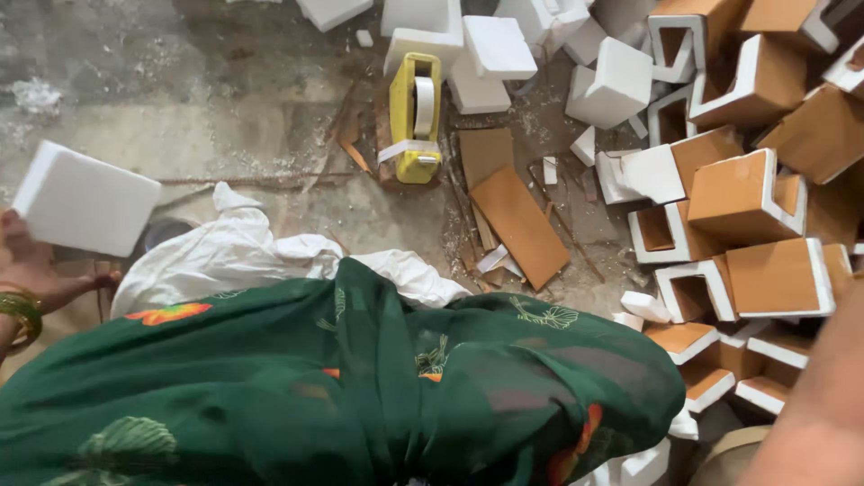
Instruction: The person sits on the floor and assembles small boxes by fitting white foam inserts into brown cardboard frames. They use a handheld tape dispenser to secure the joints of the foam and cardboard pieces. The person repeatedly picks up components, aligns them, and applies tape to create finished box units.
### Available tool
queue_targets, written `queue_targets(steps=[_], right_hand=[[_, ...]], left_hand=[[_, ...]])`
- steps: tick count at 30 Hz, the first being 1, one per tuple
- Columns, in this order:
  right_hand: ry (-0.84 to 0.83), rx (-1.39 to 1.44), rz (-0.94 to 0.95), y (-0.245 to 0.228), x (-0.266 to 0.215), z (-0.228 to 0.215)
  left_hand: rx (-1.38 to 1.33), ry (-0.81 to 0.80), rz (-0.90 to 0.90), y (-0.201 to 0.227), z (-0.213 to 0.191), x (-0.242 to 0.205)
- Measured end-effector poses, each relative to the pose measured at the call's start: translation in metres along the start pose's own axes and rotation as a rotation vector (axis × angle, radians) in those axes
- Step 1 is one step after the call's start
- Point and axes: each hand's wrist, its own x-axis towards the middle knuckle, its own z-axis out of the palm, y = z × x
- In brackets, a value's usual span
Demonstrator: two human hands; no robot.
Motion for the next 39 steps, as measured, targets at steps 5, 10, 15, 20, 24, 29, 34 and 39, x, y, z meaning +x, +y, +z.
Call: queue_targets(steps=[5,10,15,20,24,29,34,39], right_hand=[[0.088,0.504,-0.140,-0.059,-0.017,-0.088],[-0.155,0.355,-0.053,-0.103,-0.043,-0.038],[-0.341,0.301,-0.133,-0.115,-0.070,-0.009],[-0.357,0.294,-0.125,-0.111,-0.085,-0.011],[-0.377,0.252,-0.133,-0.096,-0.092,-0.007],[-0.231,0.079,-0.144,-0.039,-0.067,0.000],[-0.134,0.002,0.027,0.019,-0.044,0.014],[-0.482,0.663,0.315,-0.025,-0.056,0.041]], left_hand=[[-0.085,0.012,-0.106,-0.020,0.019,-0.014],[-0.224,0.119,0.133,-0.009,-0.002,-0.007],[-0.573,-0.188,0.341,0.080,-0.062,-0.008],[-0.744,-0.326,0.818,0.178,-0.143,-0.031],[-0.768,-0.319,1.023,0.242,-0.152,-0.048],[-0.745,-0.249,1.149,0.303,-0.129,-0.060],[-0.811,-0.131,1.149,0.319,-0.098,-0.060],[-1.065,0.050,1.033,0.307,-0.090,-0.059]])
